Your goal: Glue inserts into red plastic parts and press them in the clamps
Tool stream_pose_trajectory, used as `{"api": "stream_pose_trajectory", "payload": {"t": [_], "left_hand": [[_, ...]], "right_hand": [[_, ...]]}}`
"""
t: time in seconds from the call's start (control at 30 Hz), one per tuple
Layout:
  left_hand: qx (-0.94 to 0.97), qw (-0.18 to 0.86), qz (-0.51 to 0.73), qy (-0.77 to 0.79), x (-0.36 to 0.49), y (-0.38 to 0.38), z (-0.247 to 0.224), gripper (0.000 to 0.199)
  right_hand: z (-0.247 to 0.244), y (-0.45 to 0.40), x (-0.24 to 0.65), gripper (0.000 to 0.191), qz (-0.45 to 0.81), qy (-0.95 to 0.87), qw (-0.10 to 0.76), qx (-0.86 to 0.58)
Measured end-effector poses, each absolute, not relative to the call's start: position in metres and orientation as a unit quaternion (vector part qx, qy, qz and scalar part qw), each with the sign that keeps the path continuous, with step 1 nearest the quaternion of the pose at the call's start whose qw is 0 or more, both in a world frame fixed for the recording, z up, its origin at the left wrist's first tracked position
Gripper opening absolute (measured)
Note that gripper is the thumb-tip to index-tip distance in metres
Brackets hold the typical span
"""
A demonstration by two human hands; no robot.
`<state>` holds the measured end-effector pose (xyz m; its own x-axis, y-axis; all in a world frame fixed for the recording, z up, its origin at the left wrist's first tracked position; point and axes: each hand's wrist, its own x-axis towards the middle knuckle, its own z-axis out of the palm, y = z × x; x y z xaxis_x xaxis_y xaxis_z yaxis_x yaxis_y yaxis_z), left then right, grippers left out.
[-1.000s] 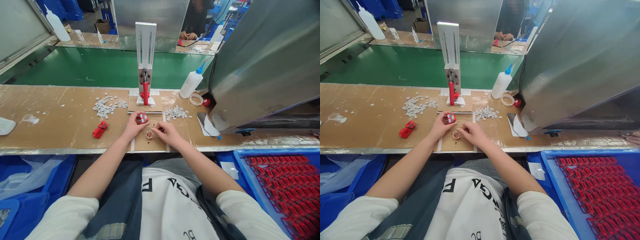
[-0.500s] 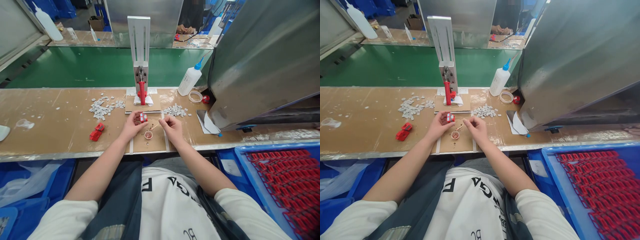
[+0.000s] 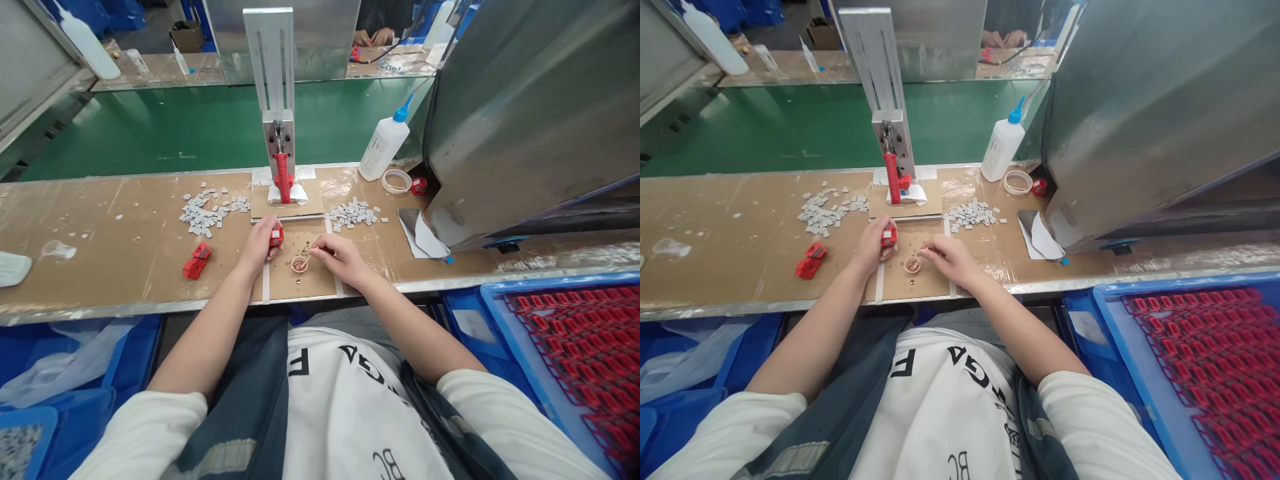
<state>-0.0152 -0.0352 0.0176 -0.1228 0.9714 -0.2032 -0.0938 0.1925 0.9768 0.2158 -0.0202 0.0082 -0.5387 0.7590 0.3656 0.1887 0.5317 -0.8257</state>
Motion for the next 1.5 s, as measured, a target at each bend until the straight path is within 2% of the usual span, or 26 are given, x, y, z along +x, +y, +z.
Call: {"api": "stream_pose_trajectory", "payload": {"t": [0.2, 0.5, 0.67, 0.83, 0.9, 1.0, 1.03, 1.17, 1.33, 1.5], "left_hand": [[0.365, 0.559, 0.480, 0.569, -0.015, -0.032, 0.017, 0.047], [0.318, 0.620, 0.533, 0.481, -0.025, -0.035, 0.018, 0.028], [0.212, 0.713, 0.546, 0.386, -0.036, -0.035, 0.023, 0.056], [0.135, 0.734, 0.565, 0.352, -0.041, -0.039, 0.031, 0.062], [0.144, 0.726, 0.574, 0.351, -0.041, -0.041, 0.033, 0.055], [0.206, 0.684, 0.596, 0.367, -0.041, -0.045, 0.034, 0.029], [0.235, 0.670, 0.597, 0.374, -0.041, -0.047, 0.033, 0.028], [0.341, 0.634, 0.565, 0.404, -0.040, -0.052, 0.025, 0.049], [0.422, 0.565, 0.540, 0.460, -0.038, -0.051, 0.012, 0.054], [0.409, 0.593, 0.505, 0.475, -0.037, -0.049, 0.012, 0.060]], "right_hand": [[0.003, -0.013, 0.208, 0.043, 0.486, -0.645, 0.477, -0.345], [0.000, -0.018, 0.209, 0.040, 0.449, -0.713, 0.435, -0.318], [-0.002, -0.018, 0.209, 0.036, 0.422, -0.762, 0.396, -0.290], [-0.002, -0.019, 0.208, 0.030, 0.403, -0.768, 0.406, -0.288], [-0.002, -0.019, 0.209, 0.030, 0.399, -0.763, 0.412, -0.299], [-0.001, -0.019, 0.209, 0.032, 0.401, -0.758, 0.414, -0.304], [-0.001, -0.019, 0.209, 0.033, 0.403, -0.757, 0.414, -0.304], [-0.003, -0.020, 0.208, 0.039, 0.429, -0.728, 0.437, -0.309], [0.002, -0.016, 0.199, 0.041, 0.485, -0.613, 0.526, -0.335], [0.012, -0.004, 0.181, 0.041, 0.450, -0.590, 0.586, -0.327]]}}
